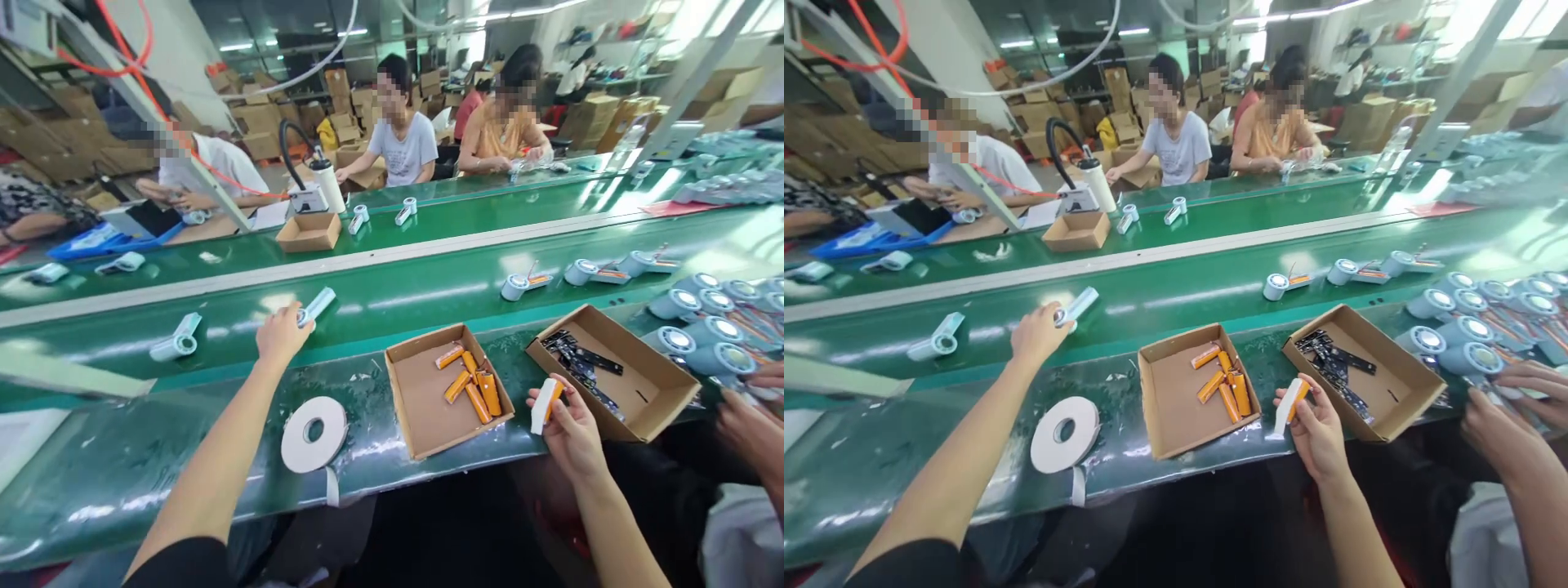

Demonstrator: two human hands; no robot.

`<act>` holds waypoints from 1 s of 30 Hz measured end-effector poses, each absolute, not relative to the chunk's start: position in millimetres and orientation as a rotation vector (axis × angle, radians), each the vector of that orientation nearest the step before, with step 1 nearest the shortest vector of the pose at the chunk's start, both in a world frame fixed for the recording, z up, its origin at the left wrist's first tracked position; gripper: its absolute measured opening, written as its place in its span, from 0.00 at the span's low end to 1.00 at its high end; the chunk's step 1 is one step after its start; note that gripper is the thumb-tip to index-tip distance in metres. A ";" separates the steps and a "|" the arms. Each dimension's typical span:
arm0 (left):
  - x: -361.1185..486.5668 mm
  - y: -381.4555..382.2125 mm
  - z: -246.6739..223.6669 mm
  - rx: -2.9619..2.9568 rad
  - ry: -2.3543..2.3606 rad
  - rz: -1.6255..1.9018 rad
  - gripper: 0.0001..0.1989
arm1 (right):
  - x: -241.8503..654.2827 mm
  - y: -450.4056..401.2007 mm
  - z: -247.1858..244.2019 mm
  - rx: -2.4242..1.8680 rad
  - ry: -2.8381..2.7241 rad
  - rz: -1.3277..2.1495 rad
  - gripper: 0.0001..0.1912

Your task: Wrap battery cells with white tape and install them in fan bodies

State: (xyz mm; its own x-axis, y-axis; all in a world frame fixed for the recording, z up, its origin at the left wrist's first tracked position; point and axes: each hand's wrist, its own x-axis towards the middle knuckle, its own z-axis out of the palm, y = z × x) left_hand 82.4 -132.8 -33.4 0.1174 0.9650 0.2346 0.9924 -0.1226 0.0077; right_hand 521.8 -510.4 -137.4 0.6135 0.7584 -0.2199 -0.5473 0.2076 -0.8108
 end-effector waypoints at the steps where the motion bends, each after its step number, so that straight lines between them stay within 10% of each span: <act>1: 82.8 -136.2 -35.4 -2.263 -1.885 -0.209 0.26 | 522.4 -508.0 -136.3 -0.993 -0.240 0.949 0.33; 14: 259.3 -134.8 -23.7 -2.896 -1.052 0.059 0.24 | 517.3 -507.9 -133.6 -0.940 -0.310 0.936 0.33; 20: 307.8 -136.5 -35.7 -3.154 -0.918 0.090 0.08 | 515.9 -504.9 -94.4 -1.082 -0.499 0.832 0.33; 30: 314.1 -141.8 -18.7 -3.185 -1.140 0.007 0.10 | 500.2 -288.0 -15.2 -1.635 -1.600 0.402 0.22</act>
